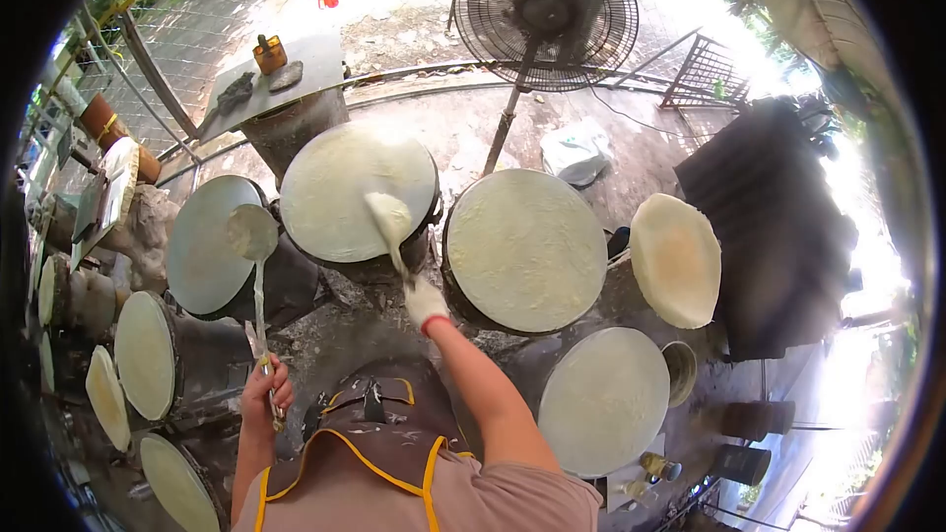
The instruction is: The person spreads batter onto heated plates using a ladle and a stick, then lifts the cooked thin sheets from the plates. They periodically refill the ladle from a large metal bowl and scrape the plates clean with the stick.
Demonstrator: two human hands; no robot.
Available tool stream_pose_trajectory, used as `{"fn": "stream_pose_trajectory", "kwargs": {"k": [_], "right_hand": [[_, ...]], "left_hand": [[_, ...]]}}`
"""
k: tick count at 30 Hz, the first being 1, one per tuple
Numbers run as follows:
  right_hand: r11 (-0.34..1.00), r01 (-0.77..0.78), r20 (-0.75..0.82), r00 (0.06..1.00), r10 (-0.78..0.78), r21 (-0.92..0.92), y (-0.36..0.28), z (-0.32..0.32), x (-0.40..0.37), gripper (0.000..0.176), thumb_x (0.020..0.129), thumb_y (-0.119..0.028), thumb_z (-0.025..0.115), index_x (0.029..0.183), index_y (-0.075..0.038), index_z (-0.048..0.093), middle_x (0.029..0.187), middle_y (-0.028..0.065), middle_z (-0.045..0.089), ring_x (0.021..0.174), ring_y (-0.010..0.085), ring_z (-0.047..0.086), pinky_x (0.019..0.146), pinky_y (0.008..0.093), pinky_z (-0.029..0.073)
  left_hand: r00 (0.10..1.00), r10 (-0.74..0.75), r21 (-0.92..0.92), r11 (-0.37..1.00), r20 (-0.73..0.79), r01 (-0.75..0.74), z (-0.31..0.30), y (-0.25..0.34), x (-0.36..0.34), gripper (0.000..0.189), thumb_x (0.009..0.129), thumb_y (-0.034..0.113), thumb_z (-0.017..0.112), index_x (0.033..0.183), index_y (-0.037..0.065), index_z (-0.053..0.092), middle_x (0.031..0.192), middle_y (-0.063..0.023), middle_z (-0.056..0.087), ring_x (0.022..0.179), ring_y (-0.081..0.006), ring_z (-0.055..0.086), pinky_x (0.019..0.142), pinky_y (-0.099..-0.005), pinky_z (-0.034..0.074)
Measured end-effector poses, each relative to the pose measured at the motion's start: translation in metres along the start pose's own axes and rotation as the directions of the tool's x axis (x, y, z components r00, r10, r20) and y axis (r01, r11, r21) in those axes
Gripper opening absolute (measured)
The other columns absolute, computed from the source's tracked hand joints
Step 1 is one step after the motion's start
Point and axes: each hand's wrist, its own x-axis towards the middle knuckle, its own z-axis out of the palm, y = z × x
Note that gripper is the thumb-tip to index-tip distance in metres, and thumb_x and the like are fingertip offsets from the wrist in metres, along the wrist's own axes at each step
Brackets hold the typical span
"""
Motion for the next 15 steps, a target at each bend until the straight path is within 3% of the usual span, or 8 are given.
{"fn": "stream_pose_trajectory", "kwargs": {"k": [1, 3, 5, 8, 9, 11, 13, 15], "right_hand": [[0.999, -0.052, -0.007, 0.999, 0.052, -0.002, -0.023, -0.02, 0.016, 0.037, 0.087, -0.034, 0.046, 0.107, -0.005, 0.059, 0.1, 0.0245, 0.06, 0.096, 0.0395, 0.057, 0.083, 0.046, 0.044], [1.0, -0.014, -0.063, 0.998, 0.014, 0.007, -0.036, -0.03, 0.034, 0.04, 0.087, -0.034, 0.046, 0.107, -0.002, 0.058, 0.096, 0.0264, 0.06, 0.095, 0.0401, 0.057, 0.08, 0.0458, 0.045], [0.98, 0.168, 0.032, 0.984, -0.173, 0.108, -0.02, -0.02, 0.026, 0.042, 0.087, -0.036, 0.046, 0.107, -0.001, 0.057, 0.098, 0.0267, 0.06, 0.095, 0.0411, 0.057, 0.081, 0.0457, 0.045], [0.937, 0.349, 0.363, 0.87, -0.333, 0.025, 0.015, -0.005, -0.026, 0.043, 0.086, -0.035, 0.048, 0.114, -0.003, 0.055, 0.101, 0.0253, 0.06, 0.097, 0.0379, 0.057, 0.083, 0.0431, 0.044], [0.982, 0.183, 0.428, 0.884, -0.186, 0.049, 0.019, -0.004, -0.041, 0.043, 0.087, -0.036, 0.046, 0.114, -0.004, 0.056, 0.099, 0.0234, 0.061, 0.097, 0.037, 0.058, 0.083, 0.0437, 0.044], [0.992, 0.118, 0.228, 0.965, -0.127, 0.054, 0.016, -0.014, -0.053, 0.04, 0.088, -0.034, 0.045, 0.114, -0.006, 0.056, 0.098, 0.0219, 0.062, 0.097, 0.0367, 0.058, 0.083, 0.0436, 0.045], [0.998, -0.056, -0.055, 0.997, 0.055, -0.004, 0.002, -0.021, -0.008, 0.039, 0.087, -0.034, 0.046, 0.114, -0.008, 0.057, 0.1, 0.0219, 0.062, 0.098, 0.0373, 0.057, 0.084, 0.0445, 0.044], [0.975, -0.199, -0.113, 0.976, 0.188, -0.096, -0.045, -0.049, 0.045, 0.039, 0.086, -0.034, 0.048, 0.115, -0.009, 0.057, 0.101, 0.0225, 0.061, 0.098, 0.0389, 0.057, 0.085, 0.0458, 0.045]], "left_hand": [[1.0, -0.006, 0.006, 1.0, -0.014, 0.007, 0.006, -0.006, 0.001, 0.02, 0.087, 0.01, 0.052, 0.105, 0.006, 0.043, 0.073, -0.0032, 0.041, 0.049, -0.0098, 0.04, 0.043, -0.0232, 0.035], [0.999, -0.019, 0.027, 0.999, -0.039, 0.02, 0.016, -0.008, 0.005, 0.021, 0.086, 0.009, 0.053, 0.105, 0.005, 0.043, 0.074, -0.0034, 0.042, 0.052, -0.0101, 0.041, 0.044, -0.0228, 0.035], [0.998, -0.028, 0.032, 0.999, -0.062, 0.03, 0.022, -0.007, 0.009, 0.021, 0.085, 0.008, 0.053, 0.104, 0.005, 0.043, 0.074, -0.0037, 0.042, 0.052, -0.0104, 0.041, 0.043, -0.0231, 0.035], [0.996, -0.032, 0.018, 0.999, -0.08, 0.033, 0.024, -0.005, 0.016, 0.021, 0.085, 0.006, 0.052, 0.103, 0.005, 0.043, 0.075, -0.0041, 0.043, 0.052, -0.0108, 0.041, 0.043, -0.0235, 0.035], [0.996, -0.031, 0.012, 0.999, -0.085, 0.033, 0.022, -0.003, 0.017, 0.021, 0.085, 0.005, 0.052, 0.103, 0.005, 0.043, 0.075, -0.0042, 0.043, 0.052, -0.0109, 0.041, 0.043, -0.0236, 0.035], [0.997, -0.035, 0.01, 0.999, -0.076, 0.036, 0.014, 0.001, 0.021, 0.021, 0.085, 0.005, 0.051, 0.104, 0.005, 0.043, 0.075, -0.0043, 0.044, 0.052, -0.0111, 0.041, 0.042, -0.0237, 0.034], [0.996, -0.052, 0.007, 0.999, -0.075, 0.053, 0.008, 0.007, 0.024, 0.021, 0.085, 0.004, 0.051, 0.104, 0.005, 0.043, 0.075, -0.0045, 0.044, 0.051, -0.0113, 0.041, 0.042, -0.0238, 0.034], [0.994, -0.075, 0.003, 0.997, -0.08, 0.076, 0.006, 0.014, 0.027, 0.021, 0.085, 0.004, 0.051, 0.104, 0.004, 0.043, 0.075, -0.0046, 0.044, 0.051, -0.0115, 0.041, 0.042, -0.0239, 0.034]]}}
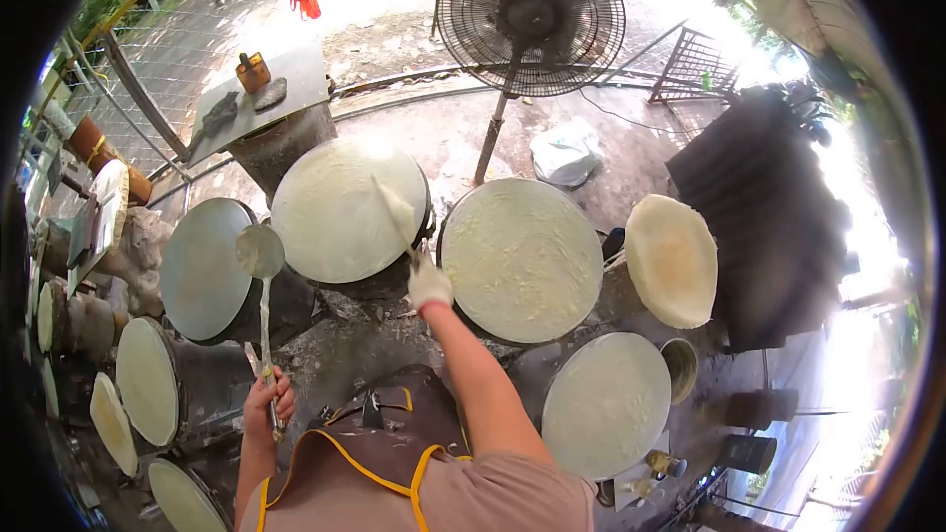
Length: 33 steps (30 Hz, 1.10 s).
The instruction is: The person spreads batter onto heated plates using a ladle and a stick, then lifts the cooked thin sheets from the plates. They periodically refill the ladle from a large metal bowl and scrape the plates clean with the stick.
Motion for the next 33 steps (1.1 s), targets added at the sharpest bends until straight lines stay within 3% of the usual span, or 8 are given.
{"fn": "stream_pose_trajectory", "kwargs": {"k": [9, 12, 14, 17, 20, 21, 25, 33], "right_hand": [[0.932, 0.149, -0.035, 0.989, -0.146, 0.33, -0.02, 0.045, -0.007, 0.045, 0.085, -0.036, 0.054, 0.121, -0.008, 0.054, 0.113, 0.018, 0.06, 0.104, 0.0297, 0.058, 0.089, 0.036, 0.044], [0.529, 0.047, -0.131, 0.984, 0.123, 0.847, 0.001, 0.077, -0.025, 0.036, 0.089, -0.025, 0.055, 0.121, -0.01, 0.057, 0.088, 0.0011, 0.063, 0.068, 0.0083, 0.053, 0.061, 0.0251, 0.044], [0.527, -0.055, -0.153, 0.927, 0.343, 0.848, -0.038, 0.063, -0.037, 0.035, 0.088, -0.025, 0.055, 0.119, -0.009, 0.059, 0.077, -0.0018, 0.058, 0.057, 0.005, 0.042, 0.05, 0.0232, 0.036], [0.622, -0.106, 0.076, 0.994, 0.074, 0.776, -0.033, 0.072, -0.008, 0.034, 0.088, -0.021, 0.053, 0.117, -0.006, 0.06, 0.079, 0.0, 0.061, 0.06, 0.0085, 0.049, 0.055, 0.0256, 0.042], [0.747, 0.223, -0.284, 0.958, -0.047, 0.627, -0.014, 0.054, 0.0, 0.036, 0.089, -0.018, 0.049, 0.122, -0.005, 0.055, 0.097, 0.0117, 0.066, 0.081, 0.018, 0.061, 0.072, 0.0302, 0.047], [0.647, -0.012, -0.139, 0.974, 0.182, 0.762, -0.029, 0.032, -0.02, 0.037, 0.089, -0.018, 0.049, 0.122, -0.003, 0.054, 0.11, 0.0149, 0.063, 0.1, 0.0206, 0.059, 0.086, 0.0303, 0.044], [0.916, 0.059, -0.047, 0.998, -0.043, 0.396, -0.008, 0.059, 0.02, 0.037, 0.087, -0.031, 0.05, 0.117, -0.011, 0.059, 0.105, 0.0217, 0.061, 0.098, 0.0331, 0.059, 0.085, 0.0365, 0.045], [0.895, 0.205, -0.057, 0.978, -0.199, 0.395, 0.017, 0.05, 0.079, 0.036, 0.085, -0.032, 0.052, 0.111, -0.009, 0.062, 0.091, 0.0183, 0.066, 0.086, 0.0298, 0.063, 0.075, 0.0365, 0.048]], "left_hand": [[0.989, -0.118, -0.012, 0.993, 0.093, 0.119, -0.038, 0.025, 0.006, 0.022, 0.086, 0.008, 0.053, 0.105, 0.003, 0.043, 0.077, -0.0052, 0.045, 0.051, -0.0109, 0.041, 0.041, -0.0225, 0.035], [0.984, -0.162, -0.007, 0.987, 0.08, 0.163, -0.053, 0.032, 0.006, 0.021, 0.085, 0.007, 0.053, 0.104, 0.003, 0.044, 0.075, -0.005, 0.044, 0.051, -0.0111, 0.041, 0.042, -0.0231, 0.036], [0.981, -0.188, -0.025, 0.982, 0.05, 0.19, -0.056, 0.034, 0.008, 0.019, 0.085, 0.004, 0.051, 0.102, 0.004, 0.043, 0.075, -0.0055, 0.046, 0.052, -0.0113, 0.042, 0.043, -0.024, 0.036], [0.979, -0.2, -0.013, 0.98, 0.036, 0.201, -0.051, 0.033, 0.016, 0.017, 0.084, 0.002, 0.05, 0.1, 0.004, 0.043, 0.076, -0.0063, 0.047, 0.054, -0.0116, 0.043, 0.045, -0.0247, 0.036], [0.977, -0.211, 0.008, 0.978, 0.017, 0.211, -0.044, 0.027, 0.022, 0.017, 0.084, 0.002, 0.05, 0.1, 0.005, 0.044, 0.077, -0.0071, 0.047, 0.054, -0.0117, 0.043, 0.045, -0.0244, 0.037], [0.978, -0.209, 0.012, 0.978, 0.007, 0.209, -0.041, 0.024, 0.025, 0.016, 0.084, 0.002, 0.05, 0.1, 0.005, 0.044, 0.077, -0.0074, 0.047, 0.054, -0.0116, 0.043, 0.045, -0.0243, 0.037], [0.973, -0.229, -0.036, 0.973, -0.017, 0.228, -0.033, 0.012, 0.035, 0.015, 0.085, 0.003, 0.049, 0.1, 0.004, 0.045, 0.079, -0.008, 0.048, 0.053, -0.0111, 0.043, 0.044, -0.0236, 0.036], [0.955, -0.269, -0.118, 0.96, -0.126, 0.254, -0.012, -0.014, 0.044, 0.01, 0.087, 0.004, 0.048, 0.097, 0.004, 0.047, 0.076, -0.0072, 0.047, 0.048, -0.0095, 0.04, 0.041, -0.0223, 0.034]]}}
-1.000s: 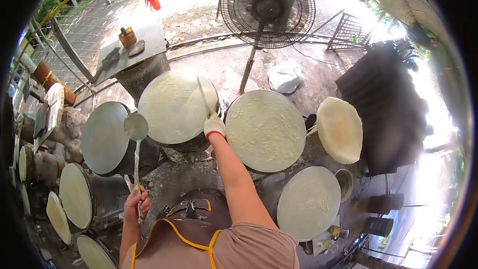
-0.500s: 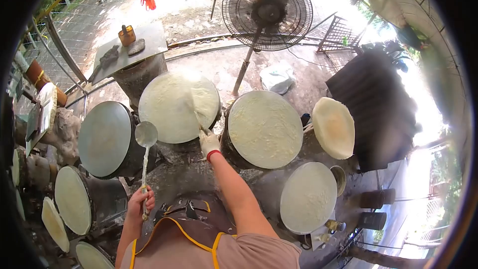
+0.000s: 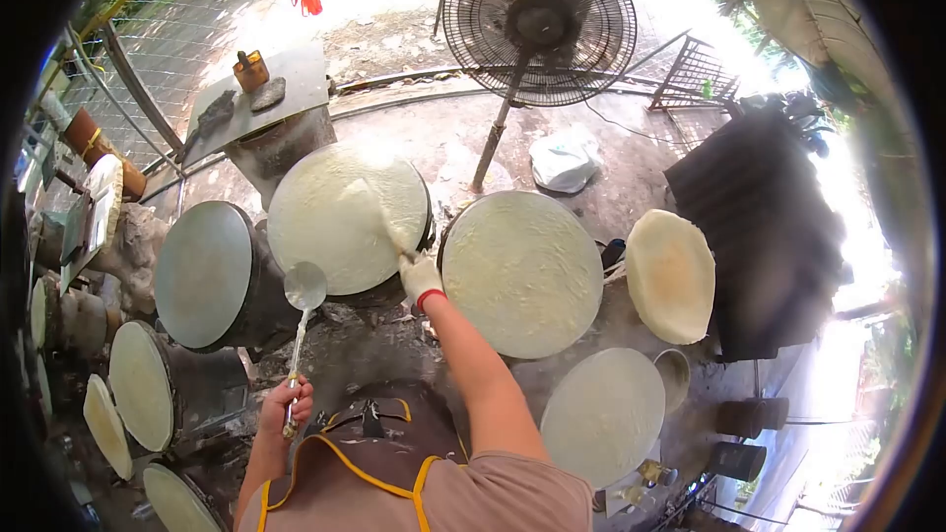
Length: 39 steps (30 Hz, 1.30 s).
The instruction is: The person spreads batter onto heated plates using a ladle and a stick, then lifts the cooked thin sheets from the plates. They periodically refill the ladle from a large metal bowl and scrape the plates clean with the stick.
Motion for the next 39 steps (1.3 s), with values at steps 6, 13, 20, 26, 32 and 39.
{"fn": "stream_pose_trajectory", "kwargs": {"k": [6, 13, 20, 26, 32, 39], "right_hand": [[0.925, -0.103, 0.15, 0.987, 0.051, 0.366, -0.029, -0.017, 0.03, 0.034, 0.084, -0.023, 0.058, 0.111, -0.002, 0.062, 0.063, 0.0001, 0.055, 0.051, 0.0067, 0.045, 0.047, 0.0245, 0.037], [0.865, -0.396, 0.401, 0.879, 0.26, 0.307, -0.032, -0.05, -0.081, 0.035, 0.086, -0.032, 0.057, 0.113, -0.012, 0.061, 0.058, -0.0014, 0.048, 0.044, 0.0072, 0.039, 0.039, 0.0228, 0.031], [0.678, -0.508, 0.304, 0.861, 0.407, 0.532, -0.017, 0.068, -0.143, 0.022, 0.087, -0.033, 0.058, 0.102, -0.016, 0.061, 0.06, -0.0035, 0.046, 0.04, 0.0077, 0.039, 0.035, 0.0235, 0.028], [0.642, -0.431, 0.304, 0.902, 0.306, 0.634, -0.07, -0.007, -0.132, 0.027, 0.09, -0.02, 0.055, 0.116, -0.014, 0.059, 0.06, -0.0028, 0.05, 0.042, 0.0048, 0.04, 0.034, 0.0214, 0.026], [0.963, -0.065, -0.076, 0.993, 0.088, 0.26, -0.004, 0.039, -0.092, 0.033, 0.088, -0.021, 0.056, 0.117, -0.006, 0.059, 0.063, -0.0029, 0.052, 0.051, 0.0043, 0.037, 0.046, 0.0222, 0.032], [0.78, -0.415, 0.41, 0.884, 0.224, 0.469, -0.036, -0.014, -0.117, 0.029, 0.087, -0.016, 0.059, 0.115, -0.009, 0.061, 0.064, -0.005, 0.05, 0.048, 0.0047, 0.04, 0.042, 0.0212, 0.032]], "left_hand": [[0.996, -0.024, 0.084, 0.996, -0.092, 0.032, 0.002, 0.008, 0.008, 0.004, 0.089, 0.009, 0.048, 0.087, 0.008, 0.045, 0.063, -0.0016, 0.042, 0.04, -0.0071, 0.034, 0.033, -0.0225, 0.028], [0.975, 0.167, 0.553, 0.831, -0.146, -0.06, 0.023, 0.037, 0.06, 0.009, 0.084, 0.008, 0.05, 0.085, 0.008, 0.041, 0.059, -0.0013, 0.04, 0.038, -0.0097, 0.038, 0.032, -0.0251, 0.031], [0.883, 0.427, 0.776, 0.617, -0.193, -0.128, 0.043, -0.002, 0.123, 0.008, 0.083, 0.008, 0.049, 0.083, 0.007, 0.041, 0.056, 0.0001, 0.039, 0.036, -0.0091, 0.034, 0.031, -0.0267, 0.029], [0.97, 0.058, 0.091, 0.993, 0.234, -0.081, 0.031, 0.067, 0.039, 0.005, 0.089, 0.008, 0.047, 0.093, 0.007, 0.045, 0.059, -0.0002, 0.036, 0.037, -0.0067, 0.031, 0.03, -0.0226, 0.028], [0.981, 0.039, 0.007, 0.999, 0.189, -0.041, 0.061, 0.055, 0.0, 0.004, 0.091, 0.009, 0.044, 0.093, 0.005, 0.045, 0.059, 0.0012, 0.035, 0.04, -0.0038, 0.033, 0.031, -0.0192, 0.029], [0.998, 0.031, -0.102, 0.995, 0.062, -0.024, 0.045, 0.042, -0.028, 0.008, 0.092, 0.009, 0.042, 0.085, 0.006, 0.04, 0.06, 0.0021, 0.036, 0.04, -0.0027, 0.033, 0.031, -0.0183, 0.03]]}}
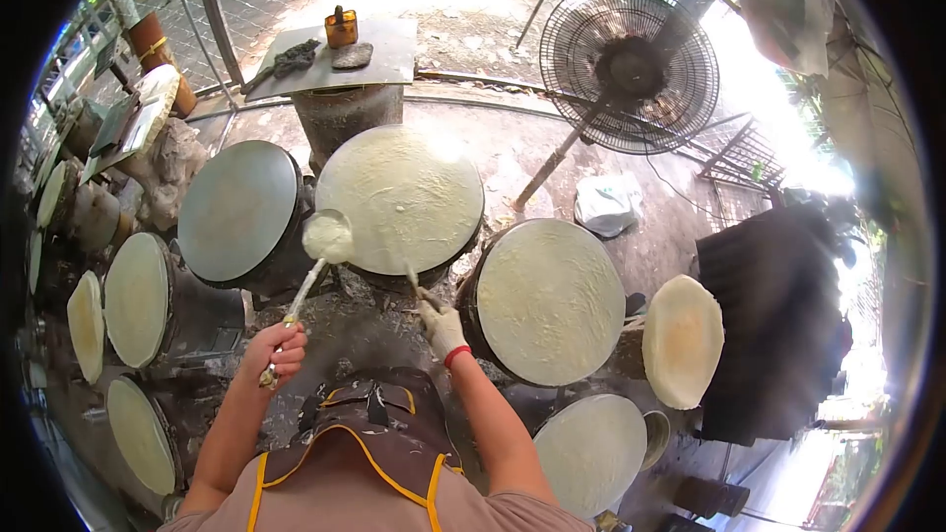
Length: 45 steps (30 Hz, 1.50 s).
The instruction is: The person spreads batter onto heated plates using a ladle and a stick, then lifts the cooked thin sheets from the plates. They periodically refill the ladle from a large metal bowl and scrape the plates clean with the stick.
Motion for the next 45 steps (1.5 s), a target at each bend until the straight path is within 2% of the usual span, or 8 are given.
{"fn": "stream_pose_trajectory", "kwargs": {"k": [9, 10, 17, 20, 26, 30, 34, 45], "right_hand": [[0.96, 0.216, -0.268, 0.928, -0.258, -0.176, 0.0, -0.007, 0.051, 0.032, 0.088, -0.016, 0.054, 0.118, -0.004, 0.058, 0.074, -0.0025, 0.057, 0.054, 0.0043, 0.041, 0.047, 0.0201, 0.034], [0.914, 0.202, -0.186, 0.942, -0.28, -0.351, 0.007, -0.004, 0.055, 0.039, 0.087, -0.023, 0.055, 0.119, -0.001, 0.056, 0.106, 0.0131, 0.064, 0.09, 0.0179, 0.06, 0.08, 0.0294, 0.045], [0.847, 0.124, 0.344, 0.936, 0.073, -0.517, -0.021, 0.02, 0.013, 0.033, 0.087, -0.029, 0.056, 0.115, -0.014, 0.062, 0.07, 0.0024, 0.059, 0.057, 0.0115, 0.052, 0.05, 0.0261, 0.04], [0.943, -0.327, 0.205, 0.921, 0.331, -0.057, -0.01, -0.02, 0.022, 0.028, 0.087, -0.027, 0.058, 0.113, -0.02, 0.063, 0.063, -0.0011, 0.053, 0.048, 0.0091, 0.045, 0.039, 0.0241, 0.032], [0.98, 0.162, -0.408, 0.908, -0.101, 0.119, 0.01, -0.04, 0.057, 0.026, 0.089, -0.024, 0.056, 0.114, -0.017, 0.062, 0.058, -0.0024, 0.049, 0.044, 0.0084, 0.041, 0.037, 0.0246, 0.031], [0.946, 0.245, -0.361, 0.88, -0.31, -0.214, 0.0, 0.0, 0.073, 0.03, 0.088, -0.023, 0.056, 0.114, -0.009, 0.061, 0.061, -0.0032, 0.052, 0.048, 0.0071, 0.041, 0.042, 0.0244, 0.033], [0.811, 0.225, 0.227, 0.967, -0.117, -0.54, -0.035, 0.075, 0.045, 0.035, 0.086, -0.024, 0.056, 0.113, -0.002, 0.061, 0.068, -0.001, 0.055, 0.059, 0.0073, 0.045, 0.051, 0.0236, 0.036], [0.993, 0.068, -0.1, 0.993, -0.058, 0.1, -0.004, 0.302, 0.072, 0.038, 0.092, -0.021, 0.051, 0.129, -0.015, 0.049, 0.064, -0.0049, 0.047, 0.051, 0.0038, 0.038, 0.044, 0.0184, 0.032]], "left_hand": [[0.969, 0.243, -0.124, 0.964, 0.033, -0.237, 0.012, 0.035, -0.037, 0.013, 0.093, 0.008, 0.039, 0.099, -0.001, 0.046, 0.064, -0.0002, 0.037, 0.039, -0.0034, 0.033, 0.031, -0.0183, 0.033], [0.96, 0.275, -0.129, 0.955, 0.048, -0.267, 0.015, 0.036, -0.037, 0.015, 0.093, 0.008, 0.038, 0.1, -0.003, 0.047, 0.064, -0.0008, 0.036, 0.039, -0.0035, 0.033, 0.031, -0.0181, 0.033], [0.968, 0.248, -0.19, 0.953, 0.036, -0.237, 0.012, 0.042, -0.028, 0.019, 0.094, 0.009, 0.036, 0.1, -0.005, 0.046, 0.065, -0.0011, 0.036, 0.04, -0.0049, 0.035, 0.032, -0.02, 0.035], [0.974, 0.218, -0.239, 0.951, 0.06, -0.199, 0.002, 0.039, -0.028, 0.016, 0.094, 0.009, 0.037, 0.097, -0.004, 0.046, 0.065, -0.0011, 0.037, 0.041, -0.0043, 0.035, 0.032, -0.0193, 0.035], [0.973, 0.227, -0.336, 0.919, 0.027, -0.205, 0.005, 0.047, -0.041, 0.018, 0.095, 0.009, 0.035, 0.099, -0.005, 0.046, 0.065, -0.0011, 0.036, 0.041, -0.0041, 0.035, 0.032, -0.0192, 0.035], [0.946, 0.319, -0.243, 0.924, 0.057, -0.296, 0.003, 0.078, -0.052, 0.019, 0.095, 0.01, 0.034, 0.1, -0.005, 0.044, 0.066, -0.0014, 0.036, 0.041, -0.0046, 0.034, 0.033, -0.0195, 0.035], [0.919, 0.381, -0.121, 0.922, 0.107, -0.368, -0.013, 0.133, -0.056, 0.02, 0.096, 0.011, 0.032, 0.104, -0.004, 0.042, 0.066, -0.0016, 0.034, 0.039, -0.0058, 0.032, 0.032, -0.0215, 0.035], [0.909, 0.412, 0.581, 0.725, 0.065, -0.37, -0.132, 0.255, 0.075, 0.011, 0.084, 0.01, 0.047, 0.092, 0.006, 0.041, 0.06, -0.0014, 0.041, 0.037, -0.0074, 0.036, 0.031, -0.0237, 0.03]]}}
